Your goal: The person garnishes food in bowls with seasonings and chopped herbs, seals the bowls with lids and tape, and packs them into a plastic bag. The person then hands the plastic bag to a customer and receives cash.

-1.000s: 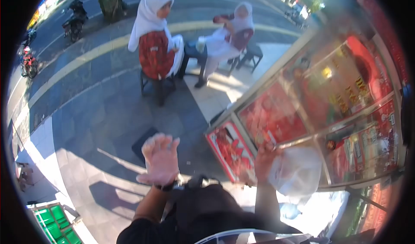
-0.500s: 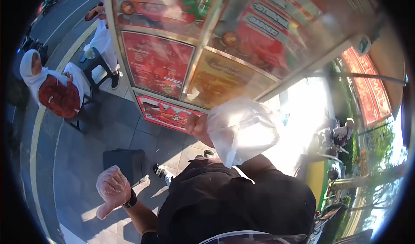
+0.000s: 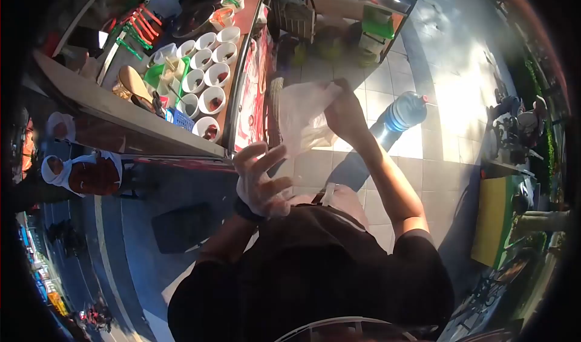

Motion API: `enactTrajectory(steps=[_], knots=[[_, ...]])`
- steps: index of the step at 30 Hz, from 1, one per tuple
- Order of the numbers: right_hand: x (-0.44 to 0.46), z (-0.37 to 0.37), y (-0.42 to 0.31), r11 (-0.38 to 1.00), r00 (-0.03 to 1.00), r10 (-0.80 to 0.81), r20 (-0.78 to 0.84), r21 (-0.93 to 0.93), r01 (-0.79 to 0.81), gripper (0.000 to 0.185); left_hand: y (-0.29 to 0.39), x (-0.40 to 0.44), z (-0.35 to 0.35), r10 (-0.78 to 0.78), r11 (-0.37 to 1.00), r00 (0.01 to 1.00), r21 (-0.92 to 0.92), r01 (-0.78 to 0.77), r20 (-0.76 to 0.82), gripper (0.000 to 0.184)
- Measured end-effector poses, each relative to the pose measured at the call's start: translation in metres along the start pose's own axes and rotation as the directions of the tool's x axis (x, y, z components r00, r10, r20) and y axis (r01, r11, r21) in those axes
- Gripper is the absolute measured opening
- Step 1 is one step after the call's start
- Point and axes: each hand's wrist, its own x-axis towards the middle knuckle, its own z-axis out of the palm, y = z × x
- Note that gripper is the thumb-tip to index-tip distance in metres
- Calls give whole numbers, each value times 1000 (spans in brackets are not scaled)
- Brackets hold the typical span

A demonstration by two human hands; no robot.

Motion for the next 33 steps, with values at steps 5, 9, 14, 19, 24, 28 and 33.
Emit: enactTrajectory(steps=[5,9,14,19,24,28,33], knots=[[54,-40,30,982,989,151,-8,119,-149,52,-25,84,116,-426,848,856,460,264,293,64],[109,-40,85,982,981,77,179,157,-106,65,-161,96,176,-493,799,851,482,360,181,34],[239,-8,181,973,962,35,272,-227,29,60,-283,148,229,-648,680,735,282,676,-198,33],[428,25,224,850,493,-515,701,346,397,60,-388,146,214,-774,421,570,448,789,-275,34],[627,171,214,815,462,-546,698,317,485,102,-415,113,207,-867,218,379,437,873,-324,52],[685,319,207,595,184,-577,796,255,762,123,-420,211,205,-852,233,243,79,969,-465,54],[695,363,193,505,9,-466,885,258,824,108,-490,212,260,-770,219,200,42,975,-606,52]])
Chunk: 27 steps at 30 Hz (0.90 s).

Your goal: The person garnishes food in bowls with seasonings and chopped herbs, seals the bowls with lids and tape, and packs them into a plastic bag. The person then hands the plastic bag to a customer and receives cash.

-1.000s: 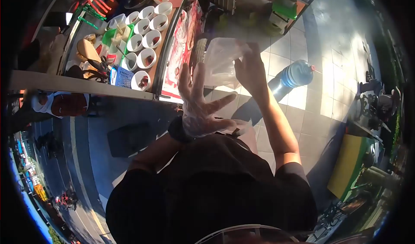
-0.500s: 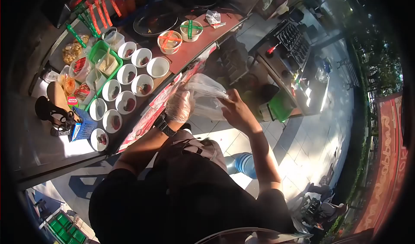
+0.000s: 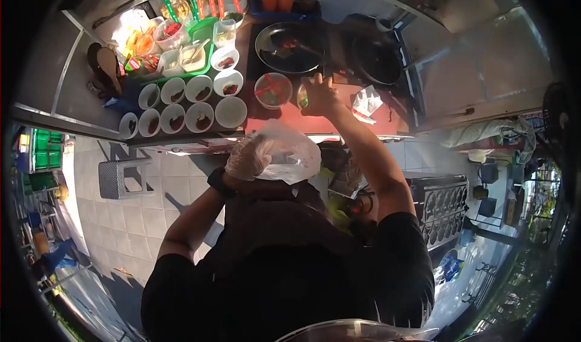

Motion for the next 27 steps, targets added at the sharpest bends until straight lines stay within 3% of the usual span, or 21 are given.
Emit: enactTrajectory(steps=[2,4,6,8,9,11,12,13,16,18,20,22,24,25,27], knots=[[-1,-9,4,997,997,-71,12,21,71,103,14,15,25,-101,987,994,-120,104,36,54],[-5,-29,10,990,990,-136,25,44,134,98,57,32,34,-137,990,990,23,137,15,58],[-12,-59,12,964,965,-263,-3,46,263,94,52,42,52,-155,988,988,-25,156,16,62],[-23,-98,17,943,943,-334,18,21,333,91,41,57,73,-170,969,984,175,176,-49,69],[-34,-116,20,909,909,-416,-5,38,416,91,35,74,76,-44,992,998,114,49,-40,75],[-52,-143,23,860,861,-507,-41,43,508,91,28,102,81,-51,991,997,118,57,-58,76],[-56,-144,26,863,863,-503,-44,40,504,91,29,111,87,-52,991,996,123,60,-71,77],[-59,-145,29,860,861,-509,-4,42,508,92,61,124,82,-101,991,985,72,112,-142,52],[-64,-131,32,864,864,-503,19,-28,503,93,43,147,82,-159,986,981,41,165,-108,55],[-60,-106,35,899,896,-437,73,22,437,93,37,157,84,-235,971,969,29,238,-81,59],[-42,-67,44,908,906,-419,57,24,418,97,21,166,86,-122,987,992,-104,120,-20,69],[-30,-43,47,940,936,-340,86,72,335,104,14,176,82,-174,972,974,-133,194,149,86],[-32,-42,44,961,957,-276,95,39,273,107,-39,176,108,-67,957,992,-276,93,103,101],[-38,-43,40,977,971,-214,104,7,215,110,-65,179,119,-70,955,992,-279,97,106,101],[-39,-39,34,990,984,-141,112,20,140,114,-89,183,126,-70,997,996,-20,71,63,106]])
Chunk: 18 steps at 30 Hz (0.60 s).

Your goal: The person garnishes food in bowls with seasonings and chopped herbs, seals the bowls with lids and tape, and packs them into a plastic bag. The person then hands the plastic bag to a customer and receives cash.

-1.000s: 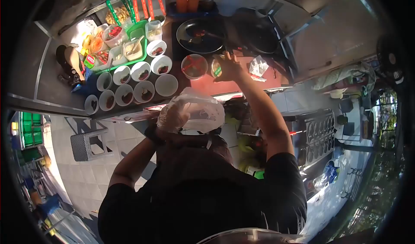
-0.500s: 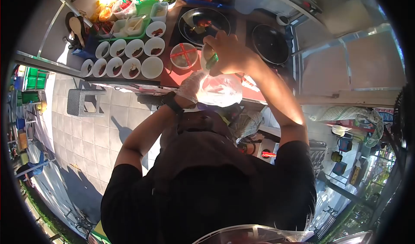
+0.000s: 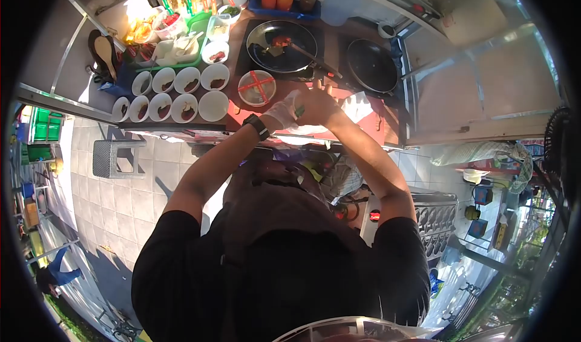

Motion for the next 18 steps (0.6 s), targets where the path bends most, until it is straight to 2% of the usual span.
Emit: enactTrajectory(steps=[1,3,4,5,8,9,10,12,13,14,15,16,17,18], knots=[[1,3,-2,1000,1000,-13,3,-5,13,114,2,-1,-3,-1,996,1000,89,3,-20,108],[2,7,-6,997,996,82,-34,19,-81,114,16,0,-14,-83,971,996,226,76,22,110],[7,13,-2,995,996,64,-58,78,-60,117,19,-3,-17,71,979,997,194,-67,-14,110],[12,18,2,996,997,57,-59,68,-53,117,22,-4,-19,72,979,997,192,-66,-26,110],[16,24,8,995,999,49,4,85,-49,128,13,-8,-8,291,957,946,26,-290,-143,68],[17,22,8,995,999,53,12,80,-53,128,21,-12,-10,288,957,946,17,-289,-146,68],[17,19,7,1000,1000,8,-28,24,-7,128,30,-17,-15,259,933,955,-219,-286,-146,59],[26,5,-3,994,987,-109,-117,-17,108,127,28,-17,-17,127,913,986,-375,-160,-112,53],[41,-1,-16,987,976,-135,-173,68,149,124,26,-18,-13,28,997,999,74,-30,33,51],[47,-15,-41,972,970,-180,-161,123,201,121,24,-19,-8,-76,701,981,709,-76,181,49],[54,-26,-65,952,962,-225,-157,176,252,118,22,-20,-3,-174,313,932,915,-255,319,48],[70,-17,-79,953,963,-220,-158,174,247,118,16,-27,-1,-180,216,937,941,-259,299,47],[87,-2,-88,952,949,-300,-101,34,305,115,3,-29,2,-25,428,987,894,-135,161,45],[95,2,-97,944,941,-330,-70,-36,328,113,-13,-30,7,138,662,990,743,-98,8,43]])
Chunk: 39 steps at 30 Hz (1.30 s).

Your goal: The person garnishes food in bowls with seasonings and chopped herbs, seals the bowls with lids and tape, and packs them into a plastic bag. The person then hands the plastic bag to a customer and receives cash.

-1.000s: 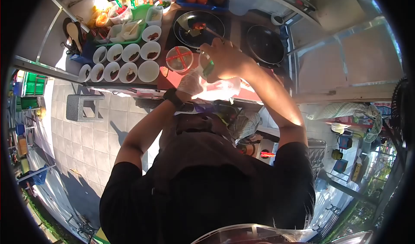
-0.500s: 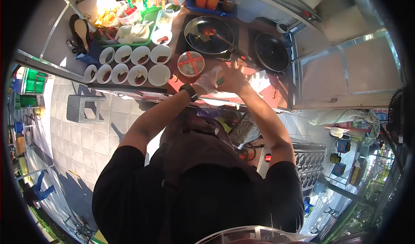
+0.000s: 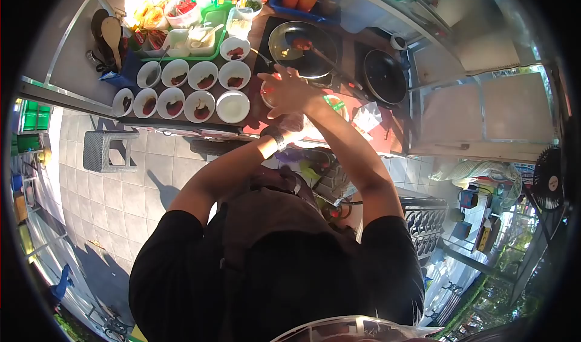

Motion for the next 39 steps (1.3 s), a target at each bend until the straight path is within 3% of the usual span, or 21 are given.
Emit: enactTrajectory(steps=[1,3,5,7,9,12,13,15,16,17,19,20,21,23,24,26,28,30,34,37,39], knots=[[9,3,-7,997,999,-32,30,-66,34,112,1,-2,-20,-5,969,977,-244,-47,-212,43],[18,4,-13,993,990,58,127,-110,-44,107,4,-6,-34,-36,967,998,-255,23,-46,51],[13,-1,-13,991,996,46,78,-125,-36,99,-4,-3,-17,-36,958,996,-282,58,82,58],[5,-11,-9,1000,999,7,40,6,-7,90,3,-3,-43,-124,872,959,-434,228,254,57],[-7,-27,-6,1000,1000,6,4,-7,-6,87,8,3,-45,-132,922,950,-316,222,283,53],[-31,-52,7,1000,998,-2,-55,-9,2,81,-4,8,-44,-212,643,976,-743,183,57,62],[-41,-56,15,1000,997,-5,-76,-3,5,78,-1,9,-61,-206,639,977,-747,183,62,62],[-64,-58,27,1000,993,20,-118,-20,-23,76,9,10,-87,-199,409,971,-889,206,133,68],[-76,-66,30,996,996,-10,-91,-90,2,77,14,15,-86,-249,412,959,-911,-23,-137,72],[-83,-65,33,994,998,35,-59,-98,-40,78,13,17,-82,-247,408,960,-913,-19,-130,72],[-97,-63,38,985,992,123,6,-123,-122,81,-1,18,-70,-247,724,952,-619,306,182,70],[-103,-54,46,983,993,118,-19,-142,-119,84,-5,18,-64,-214,718,975,-668,196,57,63],[-109,-43,55,980,993,113,-42,-162,-118,87,-6,20,-62,-211,719,975,-665,199,64,63],[-116,-27,67,983,991,95,-90,-152,-108,86,-7,26,-60,-33,863,970,-497,-94,-241,42],[-120,-27,67,985,989,100,-109,-130,-114,86,-8,29,-62,-30,862,972,-498,-93,-233,42],[-124,-22,71,989,984,108,-139,-81,-120,87,-14,37,-68,-41,961,994,-269,67,103,35],[-126,-19,74,993,985,103,-138,-50,-111,86,-17,40,-78,-57,961,993,-263,83,104,34],[-127,-21,67,986,982,136,-129,-79,-147,84,-19,40,-83,18,964,989,-260,-56,-148,32],[-128,-21,68,988,988,135,-76,-65,-140,79,-9,48,-98,-17,920,1000,-392,11,-13,37],[-128,-13,73,991,986,109,-129,-65,-118,77,-13,58,-97,-54,889,993,-449,94,101,49],[-128,-14,74,991,989,108,-106,-62,-115,79,-24,59,-72,19,874,1000,-486,-7,21,55]])
